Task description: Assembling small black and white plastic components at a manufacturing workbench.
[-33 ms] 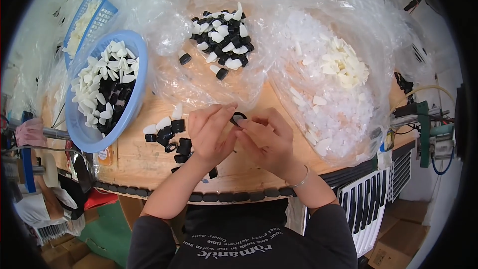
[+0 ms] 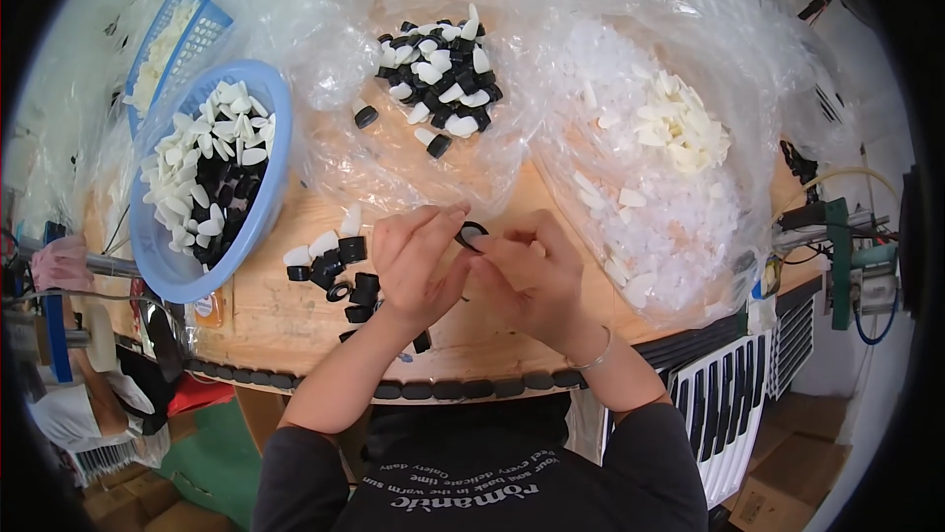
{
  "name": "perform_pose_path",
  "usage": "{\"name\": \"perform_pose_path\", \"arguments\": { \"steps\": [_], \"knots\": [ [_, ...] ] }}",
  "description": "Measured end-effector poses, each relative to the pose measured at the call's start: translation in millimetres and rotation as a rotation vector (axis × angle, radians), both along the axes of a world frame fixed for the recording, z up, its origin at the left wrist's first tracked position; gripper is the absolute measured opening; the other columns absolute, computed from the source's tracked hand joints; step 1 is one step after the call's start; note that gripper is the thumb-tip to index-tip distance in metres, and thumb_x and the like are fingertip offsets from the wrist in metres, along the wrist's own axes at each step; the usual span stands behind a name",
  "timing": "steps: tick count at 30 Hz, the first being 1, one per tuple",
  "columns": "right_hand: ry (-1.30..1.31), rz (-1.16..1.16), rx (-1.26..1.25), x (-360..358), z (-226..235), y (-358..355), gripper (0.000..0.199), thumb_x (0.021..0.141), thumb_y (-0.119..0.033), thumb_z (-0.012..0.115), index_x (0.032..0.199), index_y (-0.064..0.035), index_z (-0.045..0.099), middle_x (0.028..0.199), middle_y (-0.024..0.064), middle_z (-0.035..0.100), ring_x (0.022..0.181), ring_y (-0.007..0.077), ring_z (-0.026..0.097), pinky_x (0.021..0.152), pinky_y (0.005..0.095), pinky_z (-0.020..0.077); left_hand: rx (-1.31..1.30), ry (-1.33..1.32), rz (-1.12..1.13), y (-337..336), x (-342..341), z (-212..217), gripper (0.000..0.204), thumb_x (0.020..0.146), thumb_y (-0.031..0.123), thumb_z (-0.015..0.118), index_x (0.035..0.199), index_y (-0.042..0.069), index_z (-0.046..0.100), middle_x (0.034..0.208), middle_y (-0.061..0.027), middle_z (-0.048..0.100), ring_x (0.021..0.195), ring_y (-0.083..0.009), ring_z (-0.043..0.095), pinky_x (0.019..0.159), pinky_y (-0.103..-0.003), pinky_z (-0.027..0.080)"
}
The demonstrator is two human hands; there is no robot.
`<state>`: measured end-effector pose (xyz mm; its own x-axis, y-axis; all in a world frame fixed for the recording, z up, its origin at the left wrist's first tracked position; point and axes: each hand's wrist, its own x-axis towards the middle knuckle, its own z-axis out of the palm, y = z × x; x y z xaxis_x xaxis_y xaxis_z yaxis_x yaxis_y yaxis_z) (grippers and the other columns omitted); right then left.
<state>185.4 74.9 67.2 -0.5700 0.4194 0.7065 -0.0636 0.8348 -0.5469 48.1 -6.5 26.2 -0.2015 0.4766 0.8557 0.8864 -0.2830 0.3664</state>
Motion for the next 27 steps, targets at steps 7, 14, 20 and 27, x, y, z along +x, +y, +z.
{"name": "perform_pose_path", "arguments": {
  "steps": [7,14,20,27],
  "knots": [
    [-0.149,0.272,-1.116,6.9,-7.9,3.8,0.021,0.086,-0.010,0.068,0.105,-0.0028,0.065,0.097,0.0034,0.065,0.083,0.0078,0.059,0.067,0.0222,0.0485,-0.003,0.030,-0.077,2.7,1.9,2.7,0.048,0.064,0.005,0.078,0.109,0.002,0.061,0.102,-0.0112,0.069,0.090,-0.0248,0.064,0.071,-0.032,0.040],
    [-0.045,0.359,-1.233,4.5,-21.6,3.9,0.015,0.090,-0.007,0.063,0.103,-0.0009,0.063,0.095,0.0023,0.064,0.086,0.0068,0.060,0.073,0.0217,0.0491,-0.007,0.036,-0.144,3.8,5.1,2.6,0.047,0.064,0.001,0.076,0.109,0.000,0.062,0.099,-0.0123,0.070,0.090,-0.0272,0.064,0.069,-0.034,0.042],
    [0.093,0.447,-1.245,2.7,-33.6,2.7,0.015,0.089,0.001,0.061,0.104,0.0016,0.063,0.097,0.0040,0.065,0.091,0.0081,0.060,0.078,0.0225,0.0501,0.016,0.017,-0.187,5.4,7.1,-0.9,0.044,0.066,-0.006,0.071,0.109,-0.003,0.062,0.096,-0.0165,0.068,0.088,-0.0288,0.063,0.068,-0.034,0.045],
    [-0.342,0.049,-0.910,22.1,-9.2,56.6,0.020,0.089,-0.011,0.064,0.107,-0.0026,0.065,0.092,-0.0006,0.066,0.081,0.0064,0.060,0.071,0.0219,0.0488,-0.137,-0.122,-0.089,3.1,-2.2,-10.0,0.045,0.070,-0.008,0.071,0.113,-0.003,0.059,0.104,-0.0181,0.064,0.097,-0.0291,0.061,0.086,-0.035,0.049]
  ]
}}
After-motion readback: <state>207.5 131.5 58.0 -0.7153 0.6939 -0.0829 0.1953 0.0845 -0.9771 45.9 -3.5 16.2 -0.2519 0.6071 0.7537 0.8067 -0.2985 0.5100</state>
